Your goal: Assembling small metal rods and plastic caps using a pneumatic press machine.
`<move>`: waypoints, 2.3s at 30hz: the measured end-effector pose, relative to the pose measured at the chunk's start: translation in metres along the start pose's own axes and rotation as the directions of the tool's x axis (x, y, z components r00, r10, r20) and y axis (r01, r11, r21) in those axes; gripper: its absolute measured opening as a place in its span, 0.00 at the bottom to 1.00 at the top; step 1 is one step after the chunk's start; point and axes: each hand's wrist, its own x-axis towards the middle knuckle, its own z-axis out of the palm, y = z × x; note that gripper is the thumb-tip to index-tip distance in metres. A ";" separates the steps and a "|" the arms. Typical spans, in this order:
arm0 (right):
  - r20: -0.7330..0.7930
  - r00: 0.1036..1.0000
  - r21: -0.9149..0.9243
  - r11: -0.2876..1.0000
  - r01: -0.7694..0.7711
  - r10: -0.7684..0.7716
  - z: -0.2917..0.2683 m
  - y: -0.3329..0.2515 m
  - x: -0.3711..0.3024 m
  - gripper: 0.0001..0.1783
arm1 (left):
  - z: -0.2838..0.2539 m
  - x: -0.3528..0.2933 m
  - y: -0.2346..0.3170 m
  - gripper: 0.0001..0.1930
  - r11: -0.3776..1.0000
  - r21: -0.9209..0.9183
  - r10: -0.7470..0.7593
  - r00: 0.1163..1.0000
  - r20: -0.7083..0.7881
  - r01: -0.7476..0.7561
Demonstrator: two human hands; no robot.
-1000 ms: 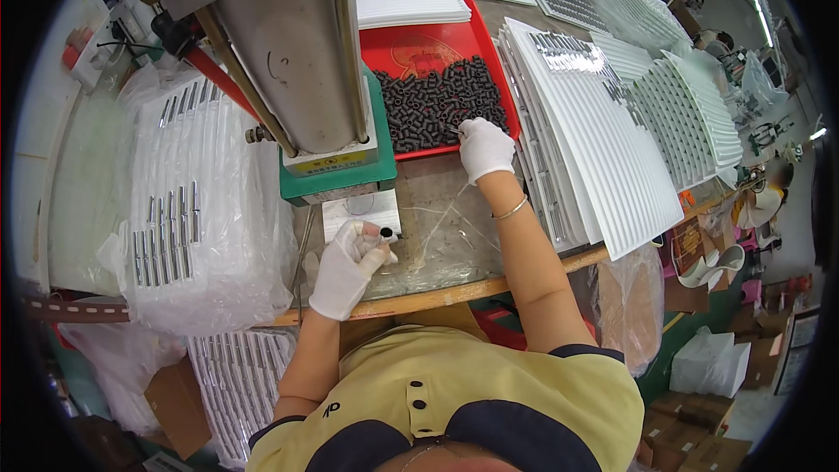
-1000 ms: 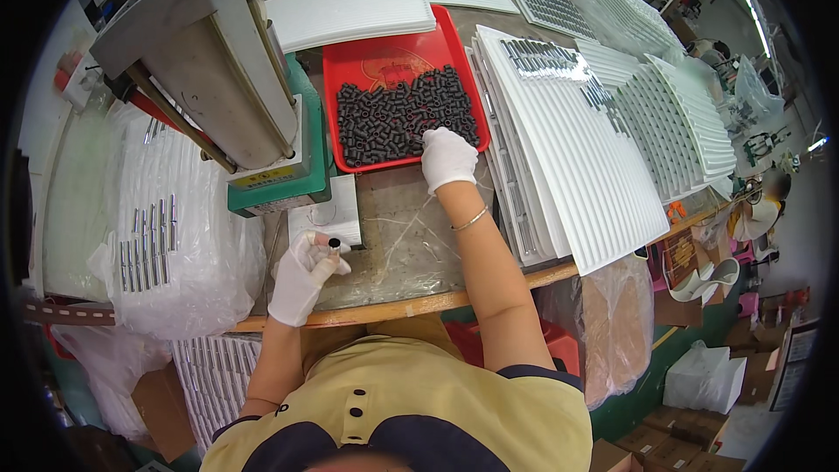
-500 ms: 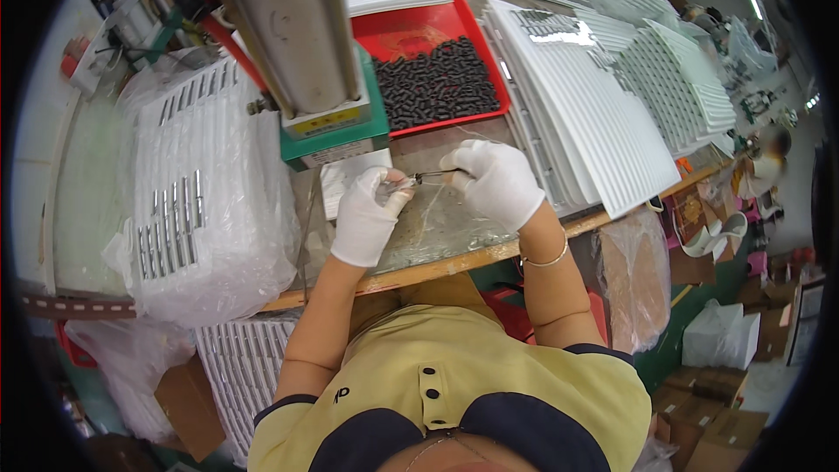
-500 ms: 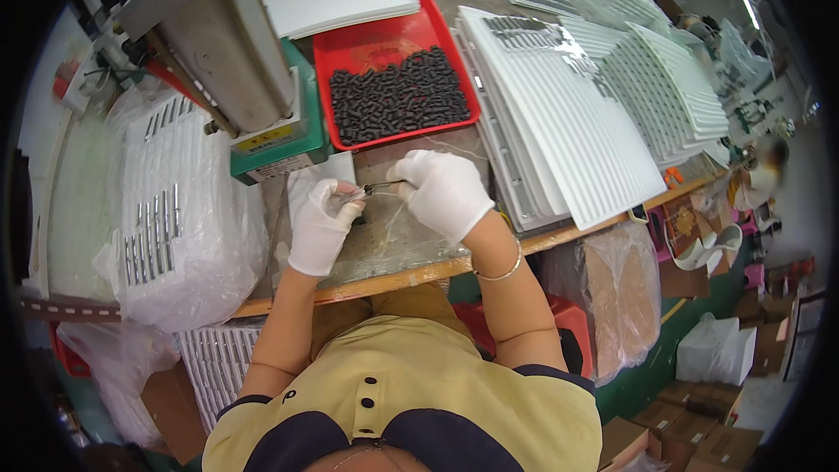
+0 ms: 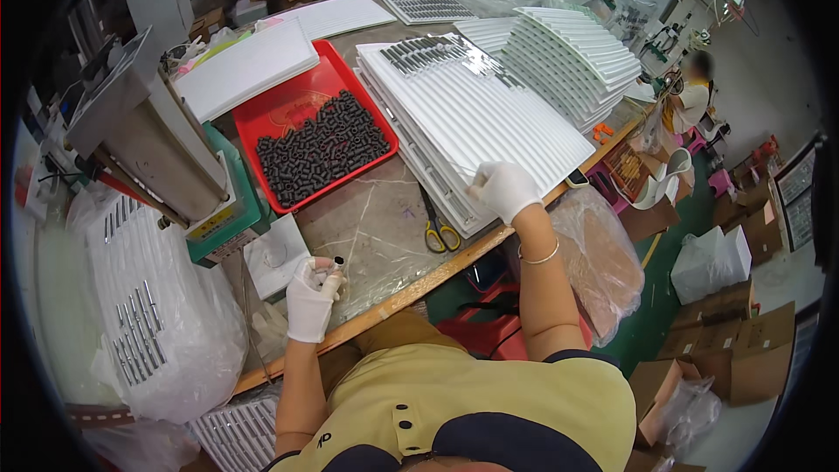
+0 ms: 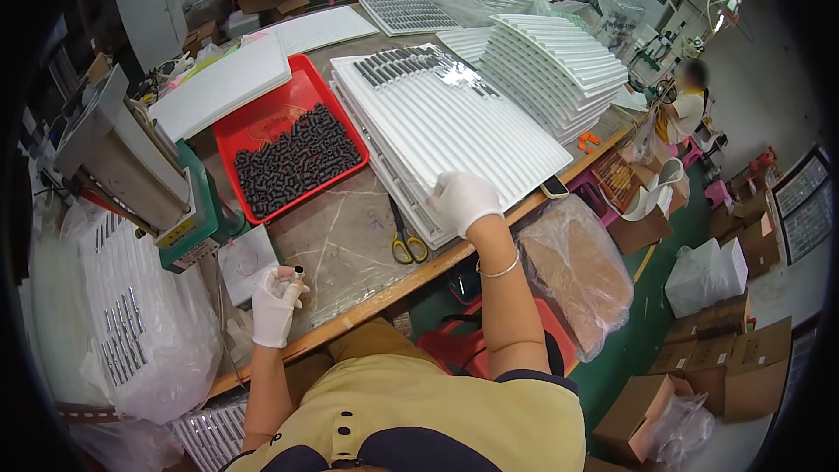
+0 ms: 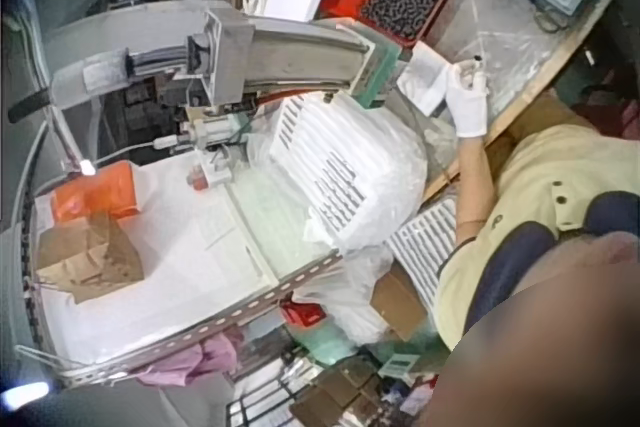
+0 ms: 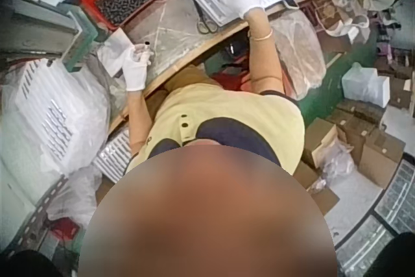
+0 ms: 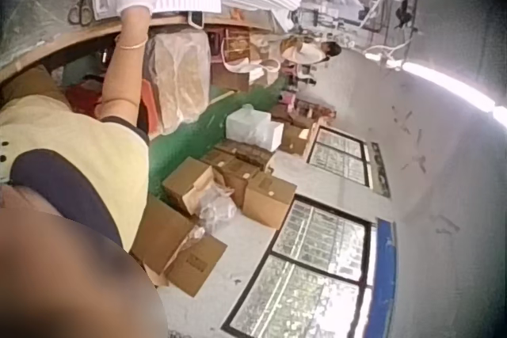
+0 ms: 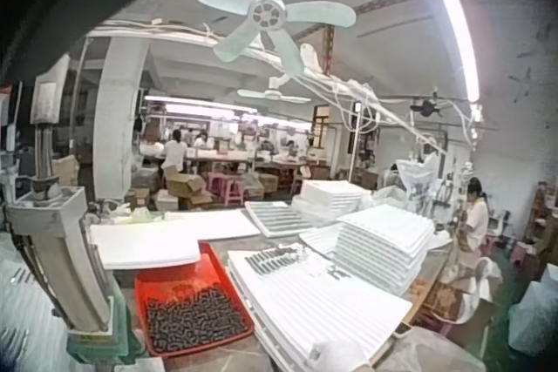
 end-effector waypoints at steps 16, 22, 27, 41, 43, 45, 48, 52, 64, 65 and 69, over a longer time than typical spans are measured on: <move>0.074 0.992 -0.187 0.976 0.112 -0.099 0.003 -0.021 0.044 0.18 | -0.013 0.000 -0.003 0.09 0.990 -0.127 -0.065 0.998 -0.006 0.064; 0.071 0.991 -0.175 0.977 0.124 -0.114 -0.002 -0.022 0.044 0.10 | -0.032 -0.006 -0.007 0.09 0.985 -0.168 -0.048 0.999 -0.004 0.046; 0.252 0.947 -0.212 0.944 0.253 -0.197 -0.032 -0.021 0.040 0.10 | -0.036 -0.009 -0.003 0.09 0.981 -0.185 -0.065 0.998 0.012 0.066; -0.092 0.995 -0.102 0.995 0.023 -0.032 0.038 -0.096 0.235 0.21 | -0.053 -0.012 0.006 0.10 0.988 -0.142 -0.079 0.990 -0.115 0.062; -0.031 0.998 -0.112 0.992 -0.065 0.062 0.046 -0.086 0.249 0.22 | -0.055 -0.012 0.009 0.10 0.989 -0.139 -0.059 0.989 -0.137 0.040; -0.149 0.988 -0.027 0.999 0.024 -0.028 0.044 -0.106 0.246 0.22 | -0.059 -0.018 0.014 0.10 0.990 -0.133 -0.082 0.972 -0.221 0.053; -0.166 0.962 0.250 0.934 0.254 -0.217 0.033 -0.111 0.223 0.17 | -0.061 -0.004 0.010 0.10 0.996 -0.068 -0.063 0.978 -0.197 0.051; -0.230 0.838 0.765 0.441 0.470 -0.494 0.039 -0.158 0.032 0.05 | -0.054 0.009 0.005 0.10 0.994 -0.110 -0.037 0.976 -0.213 0.014; 0.007 0.705 0.879 0.340 0.333 -0.709 0.133 -0.172 -0.048 0.16 | -0.036 -0.016 -0.003 0.12 0.955 -0.296 -0.041 0.980 -0.197 -0.019; 0.023 0.738 0.966 0.204 0.156 -0.675 0.139 -0.169 -0.048 0.17 | -0.035 -0.017 -0.002 0.13 0.973 -0.230 -0.057 0.983 -0.176 0.015; 0.140 0.720 0.931 0.339 0.139 -0.680 0.153 -0.167 -0.047 0.18 | -0.039 -0.018 -0.014 0.19 0.996 0.082 0.051 0.976 -0.211 -0.034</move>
